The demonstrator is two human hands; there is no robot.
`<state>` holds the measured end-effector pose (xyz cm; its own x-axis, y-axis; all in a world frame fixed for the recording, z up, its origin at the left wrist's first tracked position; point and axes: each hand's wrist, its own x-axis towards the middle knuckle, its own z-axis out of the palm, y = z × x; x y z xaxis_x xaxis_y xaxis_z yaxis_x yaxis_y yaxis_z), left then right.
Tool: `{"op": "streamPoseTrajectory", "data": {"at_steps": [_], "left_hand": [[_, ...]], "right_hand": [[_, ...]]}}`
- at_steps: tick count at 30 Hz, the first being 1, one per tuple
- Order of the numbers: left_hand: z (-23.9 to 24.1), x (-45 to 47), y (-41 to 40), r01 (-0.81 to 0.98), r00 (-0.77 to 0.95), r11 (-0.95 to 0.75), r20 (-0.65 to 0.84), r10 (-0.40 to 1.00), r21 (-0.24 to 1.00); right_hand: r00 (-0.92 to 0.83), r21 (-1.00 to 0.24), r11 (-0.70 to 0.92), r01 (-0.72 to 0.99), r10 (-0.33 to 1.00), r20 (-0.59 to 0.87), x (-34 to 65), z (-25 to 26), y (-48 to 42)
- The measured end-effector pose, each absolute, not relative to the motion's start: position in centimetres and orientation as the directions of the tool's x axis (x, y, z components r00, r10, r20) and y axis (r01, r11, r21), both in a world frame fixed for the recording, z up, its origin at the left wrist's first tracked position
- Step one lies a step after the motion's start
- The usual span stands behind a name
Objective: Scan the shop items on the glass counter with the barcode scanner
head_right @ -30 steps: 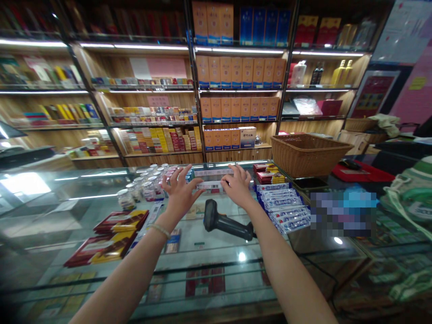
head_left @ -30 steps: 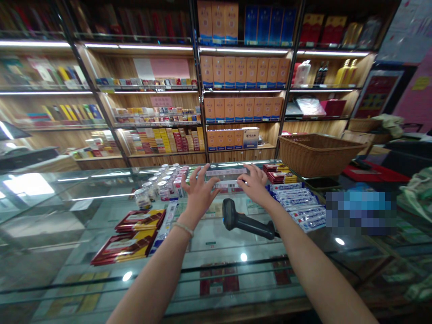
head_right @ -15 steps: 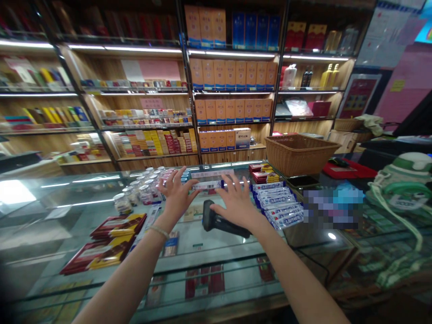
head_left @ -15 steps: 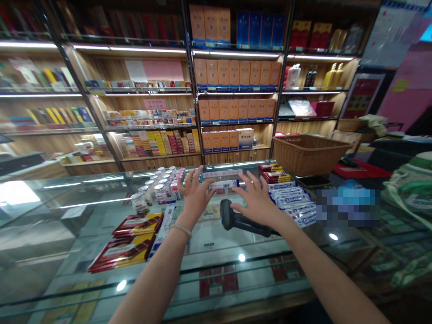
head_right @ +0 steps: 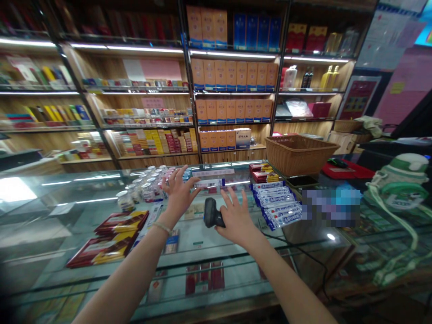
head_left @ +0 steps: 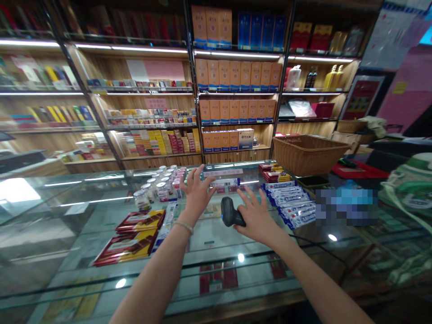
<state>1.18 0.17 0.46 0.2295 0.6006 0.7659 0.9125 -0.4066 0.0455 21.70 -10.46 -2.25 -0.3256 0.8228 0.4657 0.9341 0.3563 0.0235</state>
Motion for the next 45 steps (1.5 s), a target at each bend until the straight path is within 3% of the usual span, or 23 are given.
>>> {"op": "streamPoseTrajectory", "data": {"at_steps": [9,17,35,45], "left_hand": [[0.5,0.9,0.3,0.909,0.223,-0.412,0.761,0.610,0.064],[0.4,0.8,0.5,0.914,0.202,-0.398,0.768,0.607,0.074],[0.5,0.8,0.5,0.910,0.183,-0.403,0.774,0.606,0.101],[0.5,0.6,0.6,0.914,0.161,-0.393,0.796,0.583,0.104]], "right_hand": [[-0.251,-0.003,0.321,0.947,0.747,0.615,21.0,-3.0,-11.1],[-0.131,-0.098,0.209,0.973,0.849,0.512,20.9,-2.7,-11.7],[-0.127,-0.048,0.176,0.983,0.850,0.512,21.1,-2.3,-11.6],[-0.271,0.080,0.268,0.960,0.820,0.504,22.1,0.6,-9.6]]}}
